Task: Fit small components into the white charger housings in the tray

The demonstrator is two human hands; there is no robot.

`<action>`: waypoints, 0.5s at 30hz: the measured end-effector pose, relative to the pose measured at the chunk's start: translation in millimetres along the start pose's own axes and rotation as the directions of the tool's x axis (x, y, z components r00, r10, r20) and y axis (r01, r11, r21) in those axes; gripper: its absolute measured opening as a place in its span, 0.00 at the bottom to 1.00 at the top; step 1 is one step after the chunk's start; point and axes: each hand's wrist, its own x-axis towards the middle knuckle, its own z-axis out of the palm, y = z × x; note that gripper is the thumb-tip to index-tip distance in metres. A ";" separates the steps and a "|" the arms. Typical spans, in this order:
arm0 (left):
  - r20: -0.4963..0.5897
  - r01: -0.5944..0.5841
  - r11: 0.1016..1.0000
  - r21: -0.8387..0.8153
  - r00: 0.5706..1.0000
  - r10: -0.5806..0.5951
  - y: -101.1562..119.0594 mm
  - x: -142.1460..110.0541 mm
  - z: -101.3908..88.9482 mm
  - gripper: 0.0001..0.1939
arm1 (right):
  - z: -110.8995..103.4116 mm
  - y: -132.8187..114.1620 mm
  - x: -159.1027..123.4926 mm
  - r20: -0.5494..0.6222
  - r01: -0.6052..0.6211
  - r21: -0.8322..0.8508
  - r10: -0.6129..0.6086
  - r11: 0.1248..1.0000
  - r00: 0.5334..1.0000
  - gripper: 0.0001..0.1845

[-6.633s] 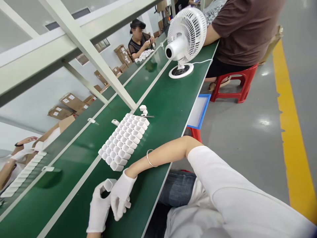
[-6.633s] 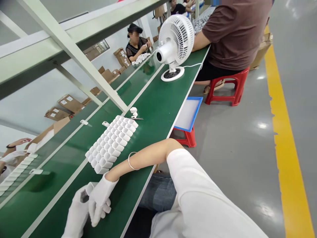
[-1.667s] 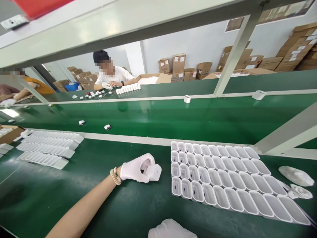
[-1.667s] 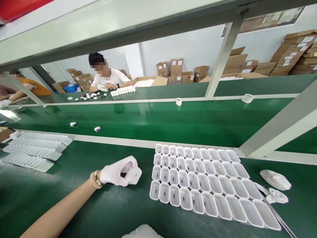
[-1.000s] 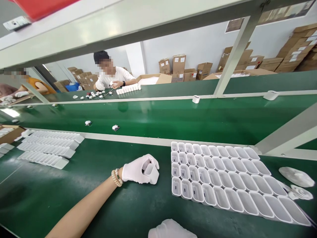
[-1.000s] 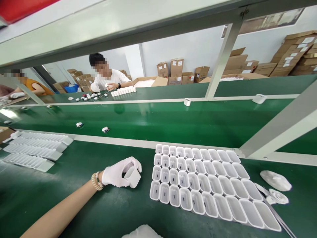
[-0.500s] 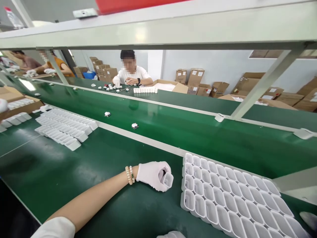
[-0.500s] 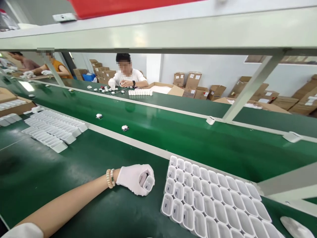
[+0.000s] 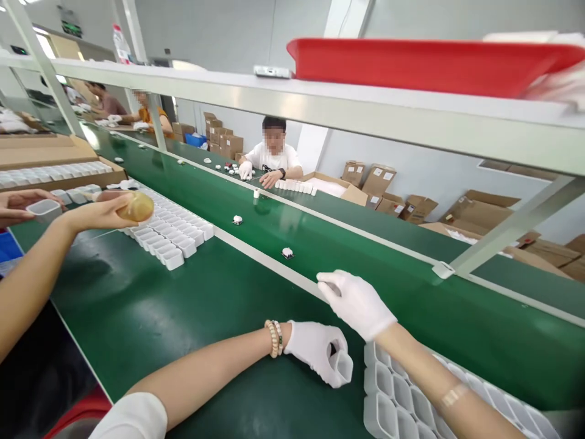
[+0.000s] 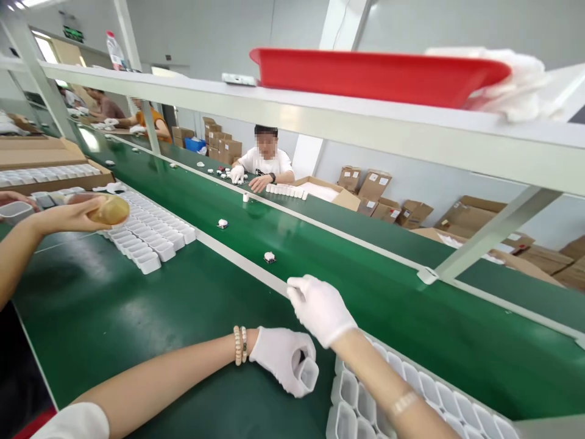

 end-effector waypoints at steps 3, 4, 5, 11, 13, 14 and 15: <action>0.112 0.019 1.000 0.003 0.994 -0.019 2.7 4.4 -5.1 0.17 | 15.8 -6.6 70.7 0.011 -0.048 -0.048 0.048 0.998 0.999 0.16; 0.132 0.007 1.000 0.002 0.991 -0.007 2.2 6.6 -5.8 0.16 | 23.7 -9.4 88.3 0.021 -0.055 -0.054 0.056 0.997 0.998 0.17; 0.137 -0.003 1.000 0.009 0.991 0.002 1.0 9.0 -6.0 0.17 | 31.6 -12.2 102.6 0.034 -0.057 -0.056 0.059 0.997 0.998 0.18; 0.111 0.007 0.999 0.051 0.994 -0.013 -6.2 19.3 -1.2 0.16 | 55.6 -5.3 137.3 0.078 -0.079 -0.040 0.082 0.996 0.994 0.16; 0.111 0.007 0.999 0.043 0.994 -0.012 -6.6 19.5 0.8 0.17 | 55.4 8.2 137.8 0.073 -0.105 -0.026 0.107 0.994 0.992 0.16; 0.100 0.001 0.999 0.042 0.995 -0.005 -6.8 19.0 1.9 0.17 | 55.4 15.4 136.9 0.066 -0.122 -0.016 0.123 0.992 0.990 0.16; 0.081 -0.011 0.999 0.036 0.997 0.008 -7.1 18.1 2.9 0.18 | 55.9 22.0 135.3 0.056 -0.142 -0.004 0.142 0.990 0.988 0.17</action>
